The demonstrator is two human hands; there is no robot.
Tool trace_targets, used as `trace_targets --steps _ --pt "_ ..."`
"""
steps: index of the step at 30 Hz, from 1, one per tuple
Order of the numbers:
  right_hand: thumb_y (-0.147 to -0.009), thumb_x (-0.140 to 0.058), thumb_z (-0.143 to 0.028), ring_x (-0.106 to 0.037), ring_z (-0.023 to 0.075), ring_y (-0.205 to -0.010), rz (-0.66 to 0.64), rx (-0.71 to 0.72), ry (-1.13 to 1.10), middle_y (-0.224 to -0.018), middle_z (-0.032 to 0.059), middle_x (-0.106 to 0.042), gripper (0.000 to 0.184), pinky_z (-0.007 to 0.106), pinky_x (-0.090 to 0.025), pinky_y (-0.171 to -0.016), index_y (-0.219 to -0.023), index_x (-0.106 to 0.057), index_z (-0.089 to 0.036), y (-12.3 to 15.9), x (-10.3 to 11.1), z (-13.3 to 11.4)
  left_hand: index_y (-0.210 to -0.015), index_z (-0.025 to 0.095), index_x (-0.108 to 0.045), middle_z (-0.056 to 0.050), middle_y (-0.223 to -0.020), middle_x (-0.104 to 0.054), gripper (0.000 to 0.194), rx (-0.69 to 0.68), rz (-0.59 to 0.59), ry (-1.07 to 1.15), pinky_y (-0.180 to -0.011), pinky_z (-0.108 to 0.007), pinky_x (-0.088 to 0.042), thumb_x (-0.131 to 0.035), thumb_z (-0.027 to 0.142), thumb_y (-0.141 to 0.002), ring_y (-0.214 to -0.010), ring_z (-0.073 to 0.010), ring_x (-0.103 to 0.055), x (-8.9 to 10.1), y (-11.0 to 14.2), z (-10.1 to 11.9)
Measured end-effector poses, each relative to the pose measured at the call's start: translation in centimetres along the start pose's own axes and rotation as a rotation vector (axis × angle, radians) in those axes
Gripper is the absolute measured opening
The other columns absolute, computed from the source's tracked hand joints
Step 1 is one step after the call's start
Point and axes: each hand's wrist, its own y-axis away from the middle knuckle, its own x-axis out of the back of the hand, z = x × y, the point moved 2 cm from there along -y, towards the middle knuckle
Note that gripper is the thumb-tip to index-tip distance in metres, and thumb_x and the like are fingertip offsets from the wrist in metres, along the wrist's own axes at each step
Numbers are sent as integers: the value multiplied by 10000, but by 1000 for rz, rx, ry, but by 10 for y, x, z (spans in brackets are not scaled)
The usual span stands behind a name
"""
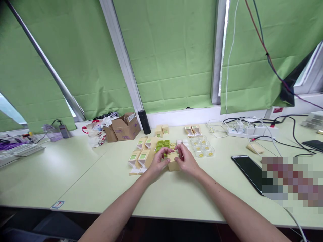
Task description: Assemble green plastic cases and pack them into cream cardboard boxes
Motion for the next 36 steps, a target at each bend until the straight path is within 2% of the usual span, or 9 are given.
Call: trace_targets --steps 6,11,14,18,22,25,27,32,36 --pt "-829 -646 -241 -466 136 -681 -61 -1 -39 -902 -30 -470 330 280 -407 -610 -1143 -546 -254 0 4 -4 -1143 215 -656 -97 -1235 -688 324 -8 -5 -9 -1023 -394 -415 -688 233 -821 -1194 -298 -585 0 0 1" --pt "-748 -673 -140 -490 155 -732 -156 51 -11 -925 -17 -495 563 289 -435 -645 -1279 -532 -262 -1 12 -7 -1178 219 -667 -92 -1243 -683 357 -12 9 -23 -1011 -391 -423 -710 274 -828 -1149 -288 -575 3 1 2" --pt "-740 -628 -98 -492 146 -713 -109 67 42 -991 1 -512 586 292 -438 -643 -1293 -527 -266 -4 17 -2 -1199 222 -676 -88 -1235 -683 342 -17 22 -26 -966 -366 -430 -693 326 -874 -1078 -261 -574 4 1 0" --pt "-762 -590 -117 -477 128 -672 15 37 86 -1052 13 -480 483 296 -430 -624 -1220 -543 -261 -9 24 4 -1163 206 -678 -86 -1188 -687 295 9 60 29 -868 -331 -441 -660 313 -889 -942 -217 -569 5 -2 -7" --pt "-836 -637 -187 -482 144 -713 -64 81 70 -1062 15 -479 523 309 -450 -656 -1330 -499 -289 -6 23 -3 -1135 207 -688 -86 -1192 -696 277 37 81 55 -867 -334 -456 -637 235 -864 -939 -212 -591 5 -5 -9" --pt "-807 -743 -213 -501 169 -777 -116 125 178 -1150 40 -498 662 336 -479 -704 -1403 -476 -319 0 19 -11 -1126 212 -693 -86 -1164 -713 278 37 82 70 -923 -351 -471 -628 200 -856 -1019 -233 -624 4 -5 -8" --pt "-786 -759 -189 -524 186 -820 -136 133 260 -1212 58 -501 692 354 -493 -731 -1406 -484 -324 2 16 -15 -1116 209 -694 -87 -1142 -716 270 39 89 69 -931 -352 -477 -621 187 -857 -1041 -237 -633 5 -5 -8" --pt "-767 -646 -81 -533 178 -781 -111 127 348 -1195 55 -508 683 344 -480 -716 -1389 -473 -304 1 19 -12 -1085 203 -684 -70 -1049 -705 228 22 163 13 -904 -340 -483 -603 191 -872 -993 -224 -633 9 -6 -13" --pt "-776 -571 -52 -534 159 -752 -54 67 401 -1205 62 -520 642 313 -467 -696 -1370 -464 -270 -3 22 -1 -1049 202 -664 -56 -972 -687 174 15 195 -26 -867 -333 -491 -592 215 -891 -937 -214 -641 10 -5 -14"
